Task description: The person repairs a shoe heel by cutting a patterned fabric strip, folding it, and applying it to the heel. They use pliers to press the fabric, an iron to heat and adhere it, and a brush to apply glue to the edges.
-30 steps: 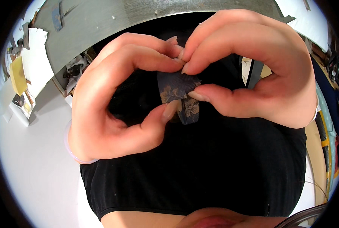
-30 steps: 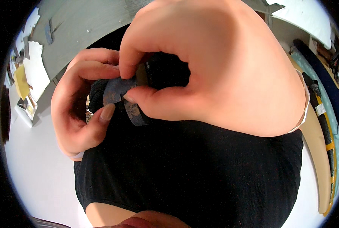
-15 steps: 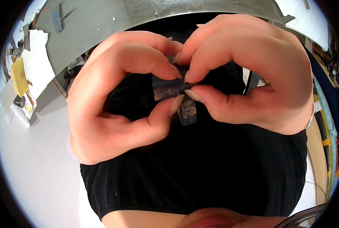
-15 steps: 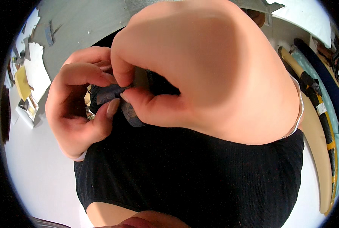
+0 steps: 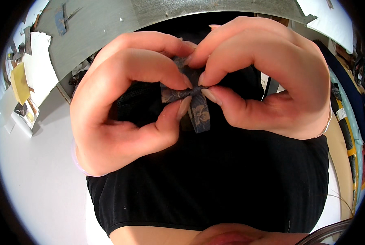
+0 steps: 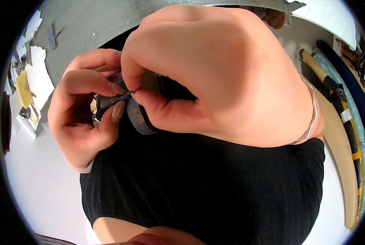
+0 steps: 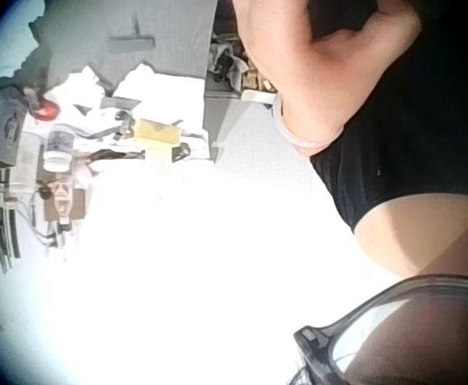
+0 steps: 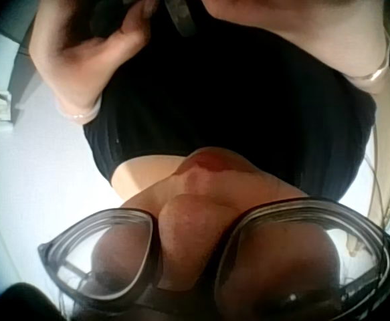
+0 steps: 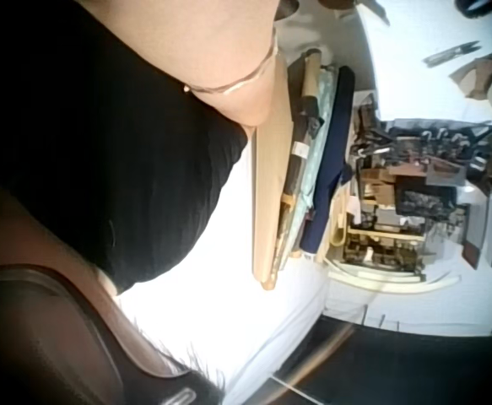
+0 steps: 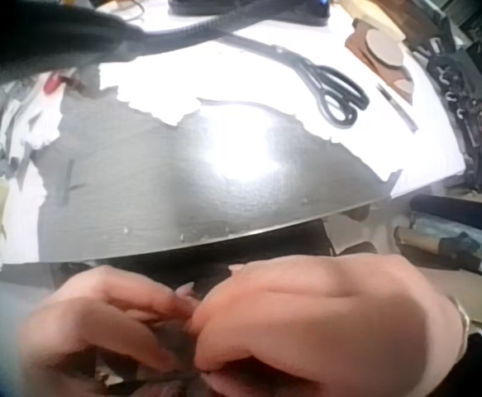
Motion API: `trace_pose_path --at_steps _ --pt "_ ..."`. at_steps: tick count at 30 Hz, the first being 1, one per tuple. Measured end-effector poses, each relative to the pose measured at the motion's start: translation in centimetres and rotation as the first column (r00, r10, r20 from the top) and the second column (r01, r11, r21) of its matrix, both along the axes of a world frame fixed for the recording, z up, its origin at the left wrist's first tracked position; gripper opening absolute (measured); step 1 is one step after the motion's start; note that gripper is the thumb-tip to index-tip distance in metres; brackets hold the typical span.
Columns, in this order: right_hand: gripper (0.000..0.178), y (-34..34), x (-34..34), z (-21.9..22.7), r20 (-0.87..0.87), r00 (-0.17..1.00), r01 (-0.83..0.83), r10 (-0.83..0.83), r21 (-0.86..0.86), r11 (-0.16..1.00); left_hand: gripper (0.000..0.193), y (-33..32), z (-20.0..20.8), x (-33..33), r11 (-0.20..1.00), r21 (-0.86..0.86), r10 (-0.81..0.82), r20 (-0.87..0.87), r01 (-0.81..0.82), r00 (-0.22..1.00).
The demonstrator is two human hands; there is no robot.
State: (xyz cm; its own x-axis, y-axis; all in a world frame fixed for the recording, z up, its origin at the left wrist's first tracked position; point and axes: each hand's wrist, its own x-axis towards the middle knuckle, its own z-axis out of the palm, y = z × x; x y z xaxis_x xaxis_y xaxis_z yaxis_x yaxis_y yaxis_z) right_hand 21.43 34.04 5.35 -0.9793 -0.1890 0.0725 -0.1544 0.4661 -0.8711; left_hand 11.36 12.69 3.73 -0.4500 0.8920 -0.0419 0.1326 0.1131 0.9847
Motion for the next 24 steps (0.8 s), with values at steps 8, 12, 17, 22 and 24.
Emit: trace_pose_path --at_steps 8,12,17,22,24 --pt "0.028 -1.2 1.5 -3.1 -0.114 0.979 0.145 -0.171 -0.203 0.968 0.028 0.2 0.7 0.6 0.996 -0.050 0.073 0.015 -0.072 0.997" --pt "0.029 -1.0 1.3 -3.3 -0.117 0.982 0.124 -0.151 -0.214 0.969 0.026 0.3 0.8 0.4 0.995 -0.074 0.066 -0.003 -0.066 0.998" --pt "0.030 -0.5 1.0 -2.7 -0.062 0.995 0.068 -0.080 -0.182 0.981 0.024 0.5 1.2 0.6 0.988 -0.120 0.100 0.028 -0.096 0.995" --pt "0.032 0.6 -0.4 -0.7 -0.021 0.999 -0.044 0.043 -0.050 0.998 0.022 0.6 1.4 0.6 0.985 -0.132 0.117 0.054 -0.109 0.992" --pt "0.033 -0.2 0.2 -2.9 -0.099 0.995 0.014 -0.028 -0.142 0.990 0.021 0.5 1.1 0.6 0.987 -0.118 0.112 0.050 -0.106 0.992"
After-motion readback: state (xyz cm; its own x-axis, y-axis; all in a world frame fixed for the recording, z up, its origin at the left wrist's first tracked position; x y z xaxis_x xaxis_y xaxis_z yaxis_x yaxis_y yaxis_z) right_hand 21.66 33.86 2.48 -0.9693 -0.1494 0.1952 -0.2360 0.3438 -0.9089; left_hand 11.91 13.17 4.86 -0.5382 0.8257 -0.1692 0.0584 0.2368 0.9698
